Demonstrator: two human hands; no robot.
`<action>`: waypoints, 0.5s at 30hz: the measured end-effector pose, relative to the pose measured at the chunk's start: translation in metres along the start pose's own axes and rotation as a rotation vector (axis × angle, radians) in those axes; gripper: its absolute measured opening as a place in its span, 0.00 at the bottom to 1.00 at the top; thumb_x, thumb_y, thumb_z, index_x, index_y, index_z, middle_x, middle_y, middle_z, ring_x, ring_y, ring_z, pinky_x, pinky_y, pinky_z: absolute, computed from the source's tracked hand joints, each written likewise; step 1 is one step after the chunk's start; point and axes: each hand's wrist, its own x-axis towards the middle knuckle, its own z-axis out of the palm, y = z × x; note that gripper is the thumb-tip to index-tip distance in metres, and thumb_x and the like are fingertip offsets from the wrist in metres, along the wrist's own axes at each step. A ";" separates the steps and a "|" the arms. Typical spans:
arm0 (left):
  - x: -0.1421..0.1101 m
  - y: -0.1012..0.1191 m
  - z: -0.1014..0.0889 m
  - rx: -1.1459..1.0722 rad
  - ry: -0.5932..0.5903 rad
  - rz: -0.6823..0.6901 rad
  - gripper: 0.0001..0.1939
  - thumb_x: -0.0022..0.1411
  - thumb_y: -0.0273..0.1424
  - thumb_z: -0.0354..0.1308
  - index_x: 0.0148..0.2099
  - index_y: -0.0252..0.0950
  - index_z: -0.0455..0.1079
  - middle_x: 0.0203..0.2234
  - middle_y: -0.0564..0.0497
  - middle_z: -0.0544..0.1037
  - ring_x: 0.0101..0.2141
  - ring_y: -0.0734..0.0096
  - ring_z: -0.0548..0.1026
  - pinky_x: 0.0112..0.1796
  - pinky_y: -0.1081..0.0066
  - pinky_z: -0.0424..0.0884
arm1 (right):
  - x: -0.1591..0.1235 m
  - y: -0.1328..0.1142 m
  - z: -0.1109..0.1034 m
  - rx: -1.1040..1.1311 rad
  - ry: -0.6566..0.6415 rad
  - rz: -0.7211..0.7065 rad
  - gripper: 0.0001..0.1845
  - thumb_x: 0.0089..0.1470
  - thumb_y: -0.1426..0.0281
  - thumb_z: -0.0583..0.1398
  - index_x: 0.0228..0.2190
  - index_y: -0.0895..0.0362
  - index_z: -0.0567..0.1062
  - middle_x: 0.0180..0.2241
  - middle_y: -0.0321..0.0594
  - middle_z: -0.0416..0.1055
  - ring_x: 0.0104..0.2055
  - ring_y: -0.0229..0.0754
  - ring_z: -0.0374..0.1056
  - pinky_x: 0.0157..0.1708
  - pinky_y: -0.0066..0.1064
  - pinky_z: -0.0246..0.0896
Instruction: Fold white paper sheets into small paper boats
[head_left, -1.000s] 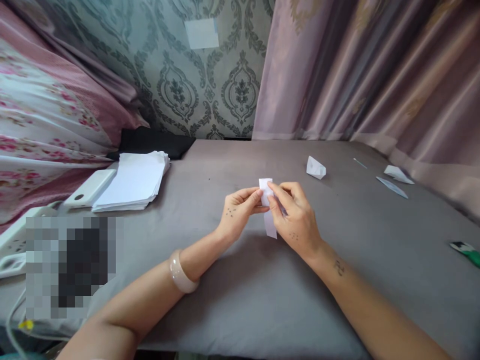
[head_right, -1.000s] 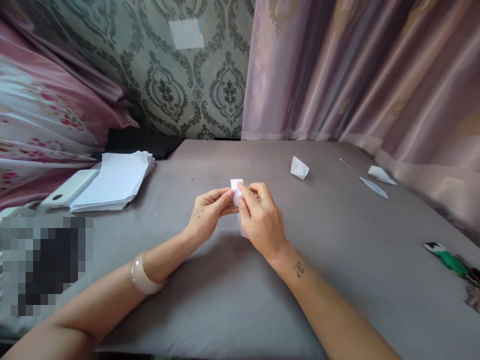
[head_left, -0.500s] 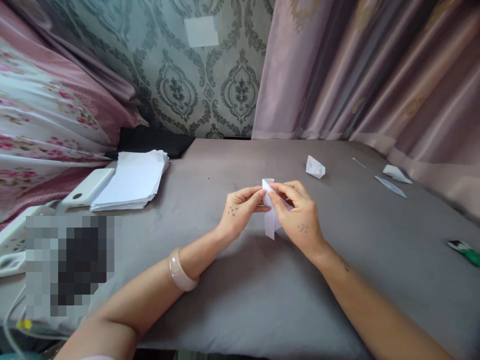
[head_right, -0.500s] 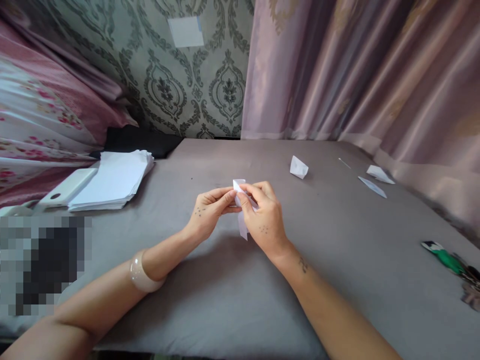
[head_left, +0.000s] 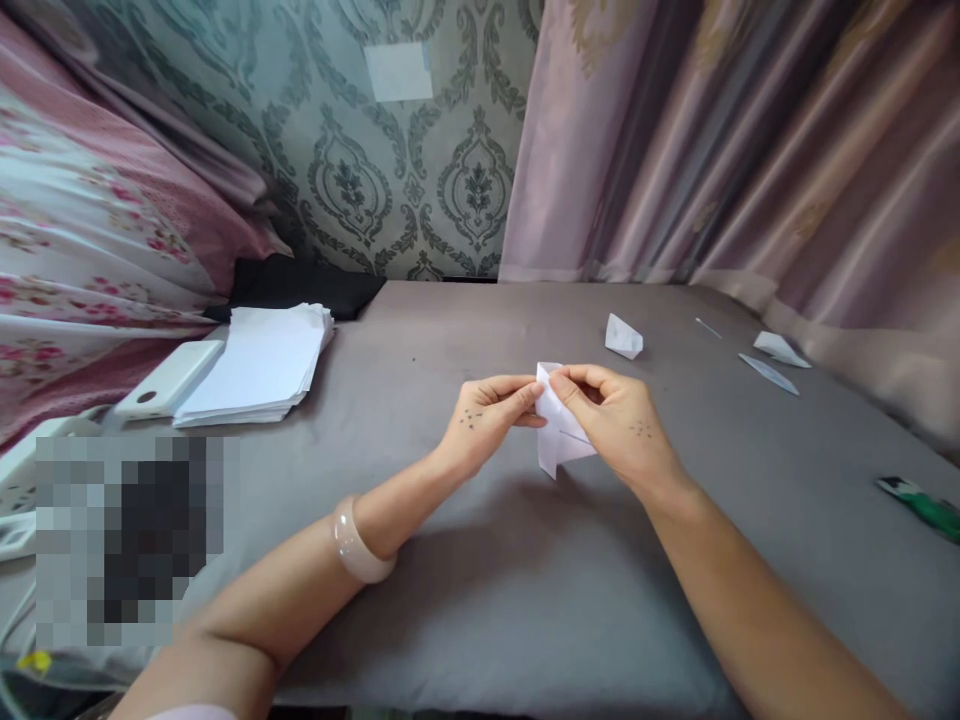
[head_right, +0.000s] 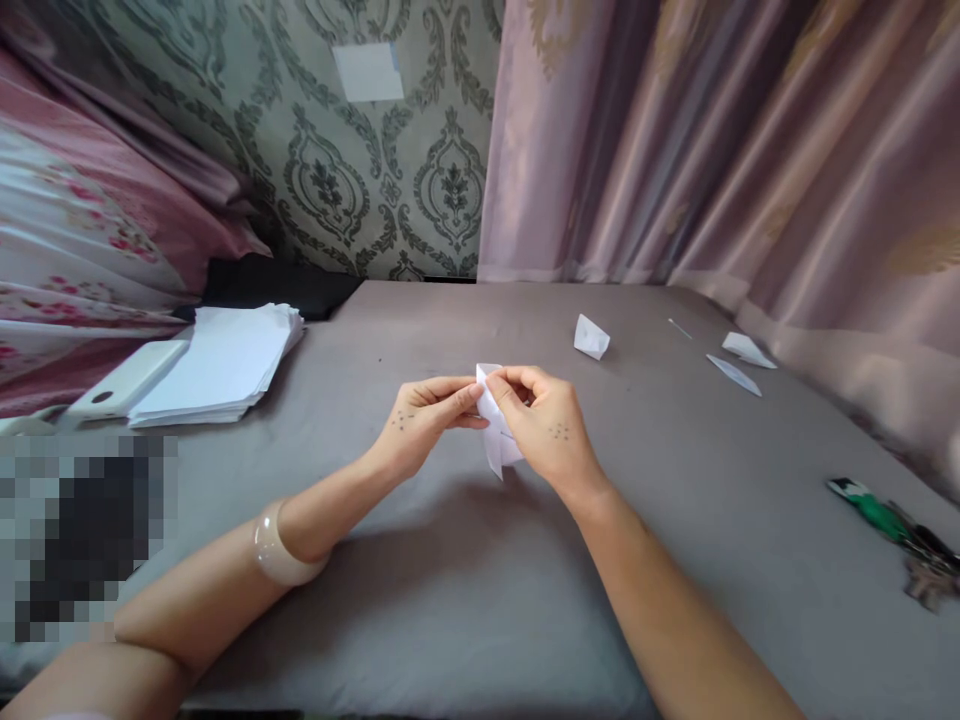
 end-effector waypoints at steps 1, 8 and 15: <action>0.000 0.000 0.000 0.003 -0.006 -0.007 0.15 0.54 0.38 0.66 0.40 0.32 0.80 0.31 0.46 0.81 0.33 0.69 0.77 0.39 0.66 0.77 | 0.000 0.000 0.000 0.008 -0.025 0.032 0.17 0.54 0.57 0.61 0.36 0.57 0.80 0.32 0.40 0.76 0.31 0.39 0.67 0.31 0.31 0.61; 0.000 0.000 0.001 0.041 0.006 0.019 0.13 0.55 0.37 0.65 0.39 0.33 0.81 0.31 0.46 0.80 0.33 0.69 0.75 0.34 0.69 0.74 | 0.001 -0.002 -0.001 -0.117 0.006 -0.058 0.16 0.55 0.58 0.59 0.33 0.58 0.79 0.33 0.41 0.76 0.32 0.40 0.69 0.34 0.32 0.62; -0.002 0.001 0.006 0.082 0.096 0.130 0.08 0.54 0.33 0.66 0.37 0.36 0.81 0.33 0.48 0.81 0.33 0.71 0.73 0.36 0.71 0.67 | 0.001 0.001 0.000 -0.053 0.030 0.008 0.17 0.53 0.57 0.61 0.31 0.58 0.80 0.30 0.41 0.77 0.30 0.41 0.69 0.31 0.33 0.62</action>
